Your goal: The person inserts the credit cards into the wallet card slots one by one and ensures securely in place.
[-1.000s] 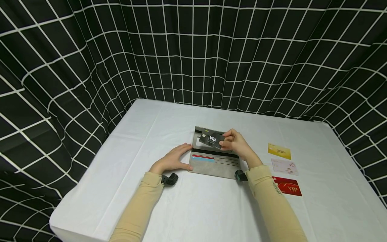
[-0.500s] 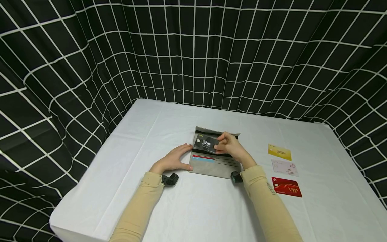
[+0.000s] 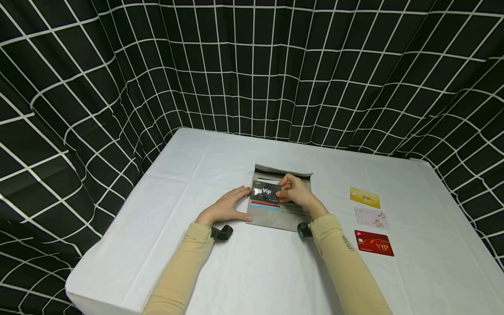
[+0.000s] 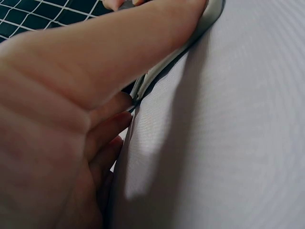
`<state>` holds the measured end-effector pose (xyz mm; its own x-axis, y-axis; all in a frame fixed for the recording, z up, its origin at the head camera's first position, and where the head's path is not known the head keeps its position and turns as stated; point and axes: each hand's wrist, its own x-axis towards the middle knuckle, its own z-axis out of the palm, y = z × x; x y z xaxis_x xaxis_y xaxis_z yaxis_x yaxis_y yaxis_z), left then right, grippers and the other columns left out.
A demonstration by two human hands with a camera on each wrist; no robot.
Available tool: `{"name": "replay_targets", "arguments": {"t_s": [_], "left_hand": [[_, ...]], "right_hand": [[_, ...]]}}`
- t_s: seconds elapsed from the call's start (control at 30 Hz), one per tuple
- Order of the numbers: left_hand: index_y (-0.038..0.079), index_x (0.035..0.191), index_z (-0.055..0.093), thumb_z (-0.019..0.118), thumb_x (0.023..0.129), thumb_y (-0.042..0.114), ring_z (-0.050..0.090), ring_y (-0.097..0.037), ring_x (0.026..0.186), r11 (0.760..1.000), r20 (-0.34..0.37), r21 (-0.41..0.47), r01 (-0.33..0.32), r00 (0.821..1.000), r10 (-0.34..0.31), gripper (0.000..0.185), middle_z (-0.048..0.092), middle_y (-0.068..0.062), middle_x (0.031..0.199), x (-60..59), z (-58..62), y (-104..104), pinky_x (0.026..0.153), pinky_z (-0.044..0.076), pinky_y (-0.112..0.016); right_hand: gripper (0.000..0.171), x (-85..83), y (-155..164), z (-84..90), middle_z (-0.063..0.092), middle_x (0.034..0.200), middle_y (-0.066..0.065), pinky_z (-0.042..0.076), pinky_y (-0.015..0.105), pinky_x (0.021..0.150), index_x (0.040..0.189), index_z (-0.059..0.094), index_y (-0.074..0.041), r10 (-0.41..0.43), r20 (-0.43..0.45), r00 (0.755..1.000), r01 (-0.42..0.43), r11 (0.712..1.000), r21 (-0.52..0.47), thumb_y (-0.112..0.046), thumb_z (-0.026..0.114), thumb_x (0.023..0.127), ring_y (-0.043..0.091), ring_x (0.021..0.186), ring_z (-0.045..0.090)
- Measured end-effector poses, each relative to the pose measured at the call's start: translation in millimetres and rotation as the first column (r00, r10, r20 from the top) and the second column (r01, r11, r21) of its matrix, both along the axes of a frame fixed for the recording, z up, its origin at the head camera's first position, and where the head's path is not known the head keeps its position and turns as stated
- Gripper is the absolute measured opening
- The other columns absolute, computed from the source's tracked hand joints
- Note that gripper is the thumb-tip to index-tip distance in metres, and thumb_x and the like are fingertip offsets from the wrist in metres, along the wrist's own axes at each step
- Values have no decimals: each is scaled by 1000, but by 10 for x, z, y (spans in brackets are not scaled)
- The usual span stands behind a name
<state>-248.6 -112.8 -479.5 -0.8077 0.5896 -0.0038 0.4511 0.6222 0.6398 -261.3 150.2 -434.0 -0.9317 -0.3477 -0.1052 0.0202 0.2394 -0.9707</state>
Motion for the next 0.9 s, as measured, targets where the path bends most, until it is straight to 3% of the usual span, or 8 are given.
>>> {"name": "replay_targets", "arguments": {"t_s": [0.27,0.6,0.9], "left_hand": [[11,145,31,74,72,50,14,-20,138,1000,1,0,4,1000,-4,93,24,-3,150,-7,-13,-1,109,13,-44],[12,145,31,74,72,49,14,-20,138,1000,0,6,7,1000,-7,93,24,-4,151,-2,-3,3,109,14,-45],[14,146,31,74,72,51,15,-19,138,1000,-12,-6,7,1000,-7,93,24,-3,150,-2,8,8,109,15,-44]], "right_hand": [[21,28,-16,-15,56,81,26,54,42,70,98,42,6,3,-27,1000,-2,1000,31,12,58,84,26,73,62],[21,18,12,-51,59,84,30,54,40,69,97,44,7,-2,-23,1000,3,998,59,12,58,83,30,74,64],[23,58,-10,16,50,90,30,52,49,73,98,44,12,-2,-31,1000,5,997,71,16,59,81,40,79,59]]}}
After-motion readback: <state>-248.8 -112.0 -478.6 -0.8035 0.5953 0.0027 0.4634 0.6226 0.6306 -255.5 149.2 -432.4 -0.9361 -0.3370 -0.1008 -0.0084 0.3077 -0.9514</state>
